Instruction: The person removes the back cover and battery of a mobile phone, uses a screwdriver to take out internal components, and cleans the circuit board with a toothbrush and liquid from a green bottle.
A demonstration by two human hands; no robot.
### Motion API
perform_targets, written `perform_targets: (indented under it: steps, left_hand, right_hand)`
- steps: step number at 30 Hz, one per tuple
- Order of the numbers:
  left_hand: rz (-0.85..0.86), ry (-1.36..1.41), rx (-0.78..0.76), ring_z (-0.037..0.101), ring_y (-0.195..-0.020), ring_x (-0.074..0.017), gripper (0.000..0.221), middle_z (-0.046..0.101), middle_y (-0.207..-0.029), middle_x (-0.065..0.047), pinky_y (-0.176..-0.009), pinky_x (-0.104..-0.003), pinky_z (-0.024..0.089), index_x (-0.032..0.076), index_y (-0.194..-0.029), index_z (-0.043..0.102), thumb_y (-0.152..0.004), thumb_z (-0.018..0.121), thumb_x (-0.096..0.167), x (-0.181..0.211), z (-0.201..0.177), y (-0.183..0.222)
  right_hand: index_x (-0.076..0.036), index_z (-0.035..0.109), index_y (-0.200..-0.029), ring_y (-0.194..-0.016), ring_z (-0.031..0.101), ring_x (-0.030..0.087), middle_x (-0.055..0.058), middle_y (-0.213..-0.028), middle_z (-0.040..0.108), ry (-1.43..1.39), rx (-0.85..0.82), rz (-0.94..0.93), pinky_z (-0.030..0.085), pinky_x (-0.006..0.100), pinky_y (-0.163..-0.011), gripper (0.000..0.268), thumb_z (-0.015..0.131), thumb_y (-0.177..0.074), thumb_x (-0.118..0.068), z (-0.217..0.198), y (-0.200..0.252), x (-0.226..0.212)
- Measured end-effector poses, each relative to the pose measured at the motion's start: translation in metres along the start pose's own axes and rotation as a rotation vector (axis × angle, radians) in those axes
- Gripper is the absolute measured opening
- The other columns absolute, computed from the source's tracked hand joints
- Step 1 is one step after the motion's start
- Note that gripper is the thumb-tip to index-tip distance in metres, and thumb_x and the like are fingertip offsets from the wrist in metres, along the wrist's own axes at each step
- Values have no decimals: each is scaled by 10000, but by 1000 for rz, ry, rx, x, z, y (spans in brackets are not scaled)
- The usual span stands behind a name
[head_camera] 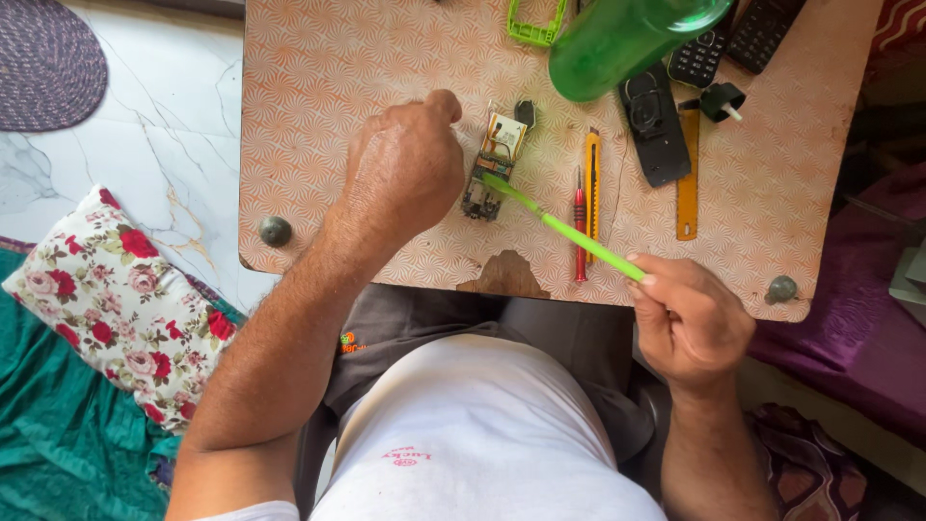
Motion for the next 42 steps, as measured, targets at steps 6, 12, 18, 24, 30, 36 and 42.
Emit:
perform_targets:
  steps: [6, 12, 18, 24, 30, 36, 42]
  left_hand:
    - [61, 55, 42, 695, -919, -447, 286, 730, -927, -261, -841, -553, 531, 16, -1123, 690, -865, 571, 53, -3, -1, 3]
    - [42, 45, 11, 709, -882, -426, 276, 728, -908, -254, -814, -546, 539, 1, -1107, 674, -896, 655, 178, 10, -3, 0]
    - [16, -62, -9, 714, -825, -412, 468, 704, -899, -234, -712, -543, 558, -8, -1038, 644, -820, 817, 369, 36, 5, -2]
    - [-12, -117, -4, 721, -825, -383, 458, 697, -899, -202, -671, -508, 577, 4, -1051, 623, -747, 839, 269, 47, 21, -1]
    - [5, -70, 39, 692, -846, -445, 306, 696, -914, -232, -722, -557, 546, 20, -993, 655, -742, 763, 156, 46, 23, -7]
    - [-14, -34, 32, 683, -865, -457, 207, 699, -908, -243, -763, -578, 532, 21, -1002, 651, -816, 672, 109, 41, 19, -8]
    - [-104, 204, -89, 678, -810, -414, 221, 692, -833, -235, -728, -539, 529, 6, -941, 625, -874, 683, 209, 23, 12, -12]
  right_hand:
    - [-16, 574, -1084, -900, 749, 349, 203, -1095, 723, 86, -65, -193, 623, 399, -769, 263, 751, -931, 105, 6, -6, -9]
    - [-7, 595, -1032, -861, 741, 365, 206, -1084, 719, 116, -78, -179, 617, 396, -744, 249, 748, -889, 127, 5, 0, -5]
    - [14, 557, -1053, -812, 758, 270, 270, -1089, 731, -135, 165, 176, 624, 320, -676, 161, 683, -997, 99, -29, 30, 29]
    - [16, 578, -1072, -776, 729, 242, 258, -1001, 720, -760, 322, 366, 633, 373, -747, 147, 700, -1027, 85, -23, 57, 63]
    - [22, 624, -1036, -806, 718, 232, 255, -1029, 714, -1073, 322, 545, 625, 410, -780, 110, 682, -990, 103, -18, 59, 73]
    - [19, 650, -1075, -862, 726, 258, 275, -1070, 706, -1258, 240, 681, 621, 436, -817, 143, 664, -964, 108, -9, 61, 76]
    - [34, 647, -1065, -864, 748, 259, 292, -1102, 703, -1258, 173, 659, 640, 448, -851, 137, 668, -965, 125, -7, 52, 69]
Point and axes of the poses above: each hand's wrist, its own y-axis away from the middle knuckle, its own z-axis out of the palm, x = y × z, the point moved 5 cm from there along -y, towards the middle knuckle
